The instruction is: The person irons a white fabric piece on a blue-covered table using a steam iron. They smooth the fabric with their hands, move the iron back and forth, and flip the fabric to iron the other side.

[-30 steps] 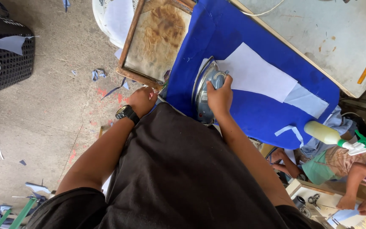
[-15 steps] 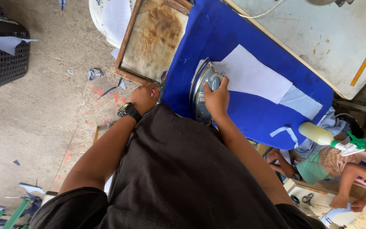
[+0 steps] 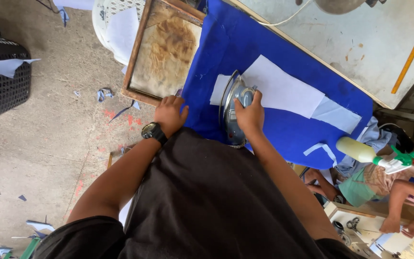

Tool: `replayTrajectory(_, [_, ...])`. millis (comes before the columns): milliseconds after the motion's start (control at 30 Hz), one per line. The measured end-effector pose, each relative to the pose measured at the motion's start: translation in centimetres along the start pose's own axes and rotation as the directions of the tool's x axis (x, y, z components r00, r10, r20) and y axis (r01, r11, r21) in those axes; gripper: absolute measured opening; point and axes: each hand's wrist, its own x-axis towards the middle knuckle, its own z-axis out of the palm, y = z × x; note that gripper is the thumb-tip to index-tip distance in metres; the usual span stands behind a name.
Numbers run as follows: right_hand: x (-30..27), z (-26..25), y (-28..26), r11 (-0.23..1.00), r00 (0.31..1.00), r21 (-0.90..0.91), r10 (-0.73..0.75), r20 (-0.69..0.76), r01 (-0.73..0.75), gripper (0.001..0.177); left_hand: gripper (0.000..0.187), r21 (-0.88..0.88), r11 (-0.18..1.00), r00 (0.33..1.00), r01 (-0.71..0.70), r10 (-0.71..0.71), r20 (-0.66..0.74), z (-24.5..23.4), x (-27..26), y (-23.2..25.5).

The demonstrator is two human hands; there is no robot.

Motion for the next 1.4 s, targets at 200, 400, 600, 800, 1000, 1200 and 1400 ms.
replayTrajectory(200, [4.4, -1.5, 1.1, 0.999, 0.998, 0.024, -0.038, -0.058, 0.04, 0.055, 0.034, 0.016, 0.97, 0.965, -0.241, 0.241, -0.105, 1.4, 3.4, 6.6])
replayTrajectory(400, [9.1, -3.6, 1.9, 0.99, 0.987, 0.014, -0.137, -0.083, 0.138, 0.052, 0.062, 0.034, 0.989, 0.905, -0.142, 0.115, 0.409, 1.2, 6.1, 13.7])
replayTrajectory(600, [9.7, -5.6, 4.4, 0.984, 0.984, 0.046, -0.171, -0.047, 0.173, 0.05, 0.072, 0.145, 0.982, 0.9, -0.123, 0.048, 0.433, 4.5, 6.5, 16.1])
replayTrajectory(800, [9.6, -8.2, 10.2, 0.99, 0.993, 0.086, -0.115, -0.02, 0.116, 0.051, 0.077, 0.245, 0.968, 0.864, 0.058, -0.172, 0.474, 4.5, 6.4, 17.2])
replayTrajectory(1000, [11.3, -10.7, 17.2, 0.995, 0.998, 0.091, -0.022, -0.067, 0.028, 0.051, 0.08, 0.309, 0.92, 0.837, 0.242, -0.358, 0.413, 5.4, 6.3, 17.5])
replayTrajectory(1200, [14.6, -13.3, 24.5, 0.992, 0.989, 0.126, 0.016, -0.149, 0.003, 0.05, 0.081, 0.35, 0.899, 0.853, 0.262, -0.386, 0.352, 6.1, 6.6, 18.1])
replayTrajectory(1400, [16.0, -15.4, 27.7, 0.946, 0.99, 0.313, 0.114, -0.084, -0.082, 0.058, 0.092, 0.366, 0.853, 0.897, 0.371, -0.431, 0.095, 8.3, 5.5, 17.2])
